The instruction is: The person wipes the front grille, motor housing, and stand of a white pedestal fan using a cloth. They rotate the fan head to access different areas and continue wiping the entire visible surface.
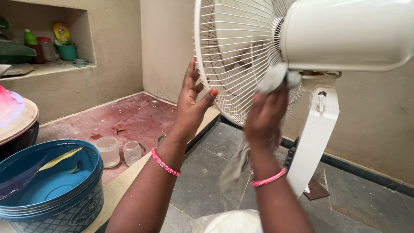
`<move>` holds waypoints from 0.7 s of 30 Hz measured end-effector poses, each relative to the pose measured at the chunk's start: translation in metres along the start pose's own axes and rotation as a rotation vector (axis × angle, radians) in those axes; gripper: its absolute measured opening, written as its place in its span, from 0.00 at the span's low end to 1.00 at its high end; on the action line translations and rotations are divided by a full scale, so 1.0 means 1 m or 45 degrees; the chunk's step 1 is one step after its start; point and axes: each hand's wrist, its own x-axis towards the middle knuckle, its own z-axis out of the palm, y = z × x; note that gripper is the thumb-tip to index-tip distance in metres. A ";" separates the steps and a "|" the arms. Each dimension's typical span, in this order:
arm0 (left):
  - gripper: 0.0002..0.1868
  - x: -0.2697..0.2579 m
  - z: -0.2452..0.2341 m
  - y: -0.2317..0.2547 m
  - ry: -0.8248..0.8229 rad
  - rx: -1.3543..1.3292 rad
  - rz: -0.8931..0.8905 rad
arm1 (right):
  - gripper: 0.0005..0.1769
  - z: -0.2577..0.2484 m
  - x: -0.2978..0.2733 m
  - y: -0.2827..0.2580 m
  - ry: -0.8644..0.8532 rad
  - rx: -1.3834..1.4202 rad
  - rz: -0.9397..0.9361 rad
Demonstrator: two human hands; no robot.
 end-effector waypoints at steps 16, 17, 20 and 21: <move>0.79 -0.011 0.024 -0.004 0.125 0.757 0.270 | 0.31 -0.009 0.000 0.054 -0.087 -0.228 0.131; 0.79 -0.010 0.025 -0.006 0.131 0.770 0.296 | 0.31 -0.009 0.003 0.057 -0.072 -0.231 0.117; 0.79 -0.011 0.024 -0.010 0.129 0.649 0.215 | 0.32 -0.009 -0.007 0.054 -0.024 -0.181 0.069; 0.79 -0.012 0.023 -0.011 0.125 0.585 0.164 | 0.34 -0.006 -0.021 0.045 -0.002 -0.120 0.051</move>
